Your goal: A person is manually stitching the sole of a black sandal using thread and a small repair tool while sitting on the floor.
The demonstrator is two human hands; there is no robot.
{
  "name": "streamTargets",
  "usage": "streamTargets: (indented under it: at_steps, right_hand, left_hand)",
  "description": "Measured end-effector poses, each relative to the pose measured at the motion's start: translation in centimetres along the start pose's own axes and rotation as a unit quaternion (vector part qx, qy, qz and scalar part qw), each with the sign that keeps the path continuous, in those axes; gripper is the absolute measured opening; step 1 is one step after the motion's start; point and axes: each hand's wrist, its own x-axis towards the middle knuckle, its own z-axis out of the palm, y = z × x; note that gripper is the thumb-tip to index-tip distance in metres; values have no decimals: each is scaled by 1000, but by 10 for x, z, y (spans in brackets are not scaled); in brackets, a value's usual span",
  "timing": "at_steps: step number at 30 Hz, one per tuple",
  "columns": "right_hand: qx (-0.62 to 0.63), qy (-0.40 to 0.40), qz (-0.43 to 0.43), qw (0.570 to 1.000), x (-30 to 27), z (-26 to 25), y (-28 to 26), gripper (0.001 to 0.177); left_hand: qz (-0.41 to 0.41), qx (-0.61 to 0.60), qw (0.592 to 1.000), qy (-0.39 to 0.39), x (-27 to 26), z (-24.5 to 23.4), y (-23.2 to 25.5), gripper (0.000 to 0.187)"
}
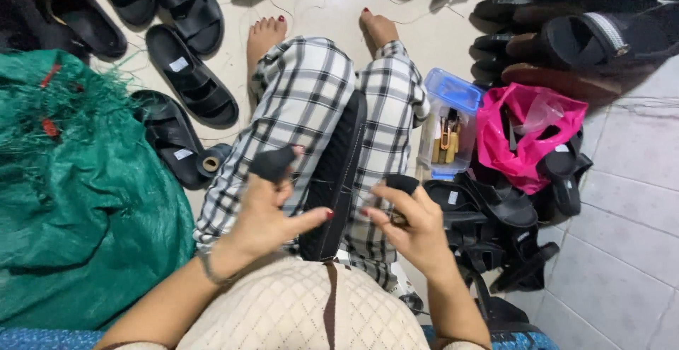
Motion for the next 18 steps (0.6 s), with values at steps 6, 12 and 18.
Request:
streamTargets:
  at_steps: [6, 12, 18]
  right_hand:
    - [460, -74, -11, 885, 27, 8, 15, 13]
    - [57, -238, -147, 958, 44, -36, -17, 15]
    - [-278, -108, -197, 934, 35, 4, -7, 17]
  left_hand:
    - [79, 171, 976, -109, 3, 23, -17, 105]
    - [98, 171, 976, -89, -5, 23, -65, 99]
    - [126, 68, 990, 0, 3, 7, -49, 30]
